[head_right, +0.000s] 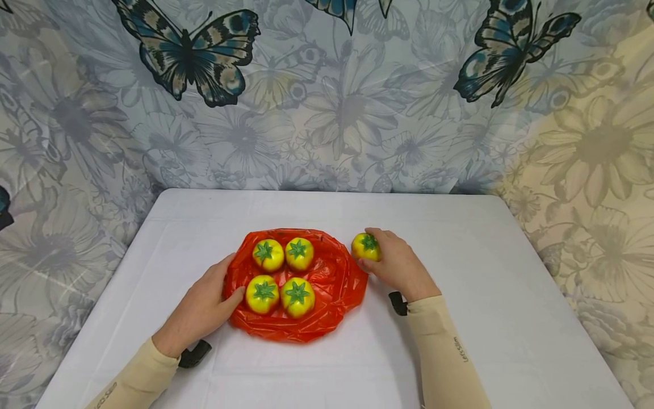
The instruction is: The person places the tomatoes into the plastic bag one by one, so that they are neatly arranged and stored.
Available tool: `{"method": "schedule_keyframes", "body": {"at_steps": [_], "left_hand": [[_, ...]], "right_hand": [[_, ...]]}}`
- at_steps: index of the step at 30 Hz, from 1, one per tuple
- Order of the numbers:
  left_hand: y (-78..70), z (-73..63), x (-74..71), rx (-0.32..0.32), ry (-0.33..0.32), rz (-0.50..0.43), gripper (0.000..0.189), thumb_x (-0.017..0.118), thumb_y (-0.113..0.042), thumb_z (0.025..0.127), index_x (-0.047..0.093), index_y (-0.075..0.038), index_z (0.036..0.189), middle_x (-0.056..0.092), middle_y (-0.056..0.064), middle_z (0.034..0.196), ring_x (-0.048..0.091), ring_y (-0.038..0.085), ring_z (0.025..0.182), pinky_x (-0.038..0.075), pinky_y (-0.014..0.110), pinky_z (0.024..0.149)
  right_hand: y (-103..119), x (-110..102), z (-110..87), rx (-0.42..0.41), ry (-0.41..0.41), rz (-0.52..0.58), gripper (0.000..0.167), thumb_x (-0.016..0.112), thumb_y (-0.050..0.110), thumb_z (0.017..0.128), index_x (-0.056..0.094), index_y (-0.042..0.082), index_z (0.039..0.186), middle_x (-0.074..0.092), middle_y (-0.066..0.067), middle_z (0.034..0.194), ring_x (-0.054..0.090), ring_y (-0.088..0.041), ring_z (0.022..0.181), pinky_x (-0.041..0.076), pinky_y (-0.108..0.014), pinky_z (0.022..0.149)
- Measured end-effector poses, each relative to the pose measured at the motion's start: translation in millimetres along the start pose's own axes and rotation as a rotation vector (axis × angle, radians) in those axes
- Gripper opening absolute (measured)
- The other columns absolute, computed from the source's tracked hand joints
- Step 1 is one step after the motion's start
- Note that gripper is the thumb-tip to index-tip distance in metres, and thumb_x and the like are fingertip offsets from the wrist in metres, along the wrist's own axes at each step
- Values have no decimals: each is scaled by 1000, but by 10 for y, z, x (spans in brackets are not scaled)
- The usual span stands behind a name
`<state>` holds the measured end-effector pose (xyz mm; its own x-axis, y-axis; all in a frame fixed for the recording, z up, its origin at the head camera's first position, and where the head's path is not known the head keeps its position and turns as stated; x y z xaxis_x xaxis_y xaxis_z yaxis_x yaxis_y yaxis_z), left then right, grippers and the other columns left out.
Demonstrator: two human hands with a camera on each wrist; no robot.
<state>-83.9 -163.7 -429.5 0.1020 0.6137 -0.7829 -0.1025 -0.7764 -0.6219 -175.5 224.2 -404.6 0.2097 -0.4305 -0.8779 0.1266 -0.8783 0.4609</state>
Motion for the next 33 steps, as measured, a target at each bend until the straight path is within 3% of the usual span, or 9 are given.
{"method": "schedule_keyframes", "body": {"at_steps": [12,25,33], "left_hand": [[1,4,6,-7,4,-2,79,66,-27,105,27,-4,170,48,22,163,59,42,141,54,63,113],[-4,6,-3,-1,5,1,79,66,-27,105,27,-4,170,48,22,163,58,41,142,53,63,114],[2,9,4,-16,9,0,80,67,-28,105,27,-4,170,48,21,164,58,41,143,54,63,113]], "right_hand": [[69,-124,-60,-8,-19,0,73,79,32,98,49,9,160,59,-22,155,57,-45,139,52,-65,114],[182,-191,-137,-69,-39,5,73,79,35,98,50,10,160,61,-20,153,63,-39,127,58,-61,105],[305,-226,-203,-98,-32,28,73,80,34,98,50,10,160,57,-19,158,59,-42,138,55,-63,111]]}}
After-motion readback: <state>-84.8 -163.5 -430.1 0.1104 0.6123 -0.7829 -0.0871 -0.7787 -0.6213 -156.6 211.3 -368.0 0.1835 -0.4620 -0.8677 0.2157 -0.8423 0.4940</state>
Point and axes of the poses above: each hand's wrist, its own z-axis towards the middle knuckle, its own x-axis out of the palm, y = z × x, the point moved 2 cm from there along z, towards the middle knuckle
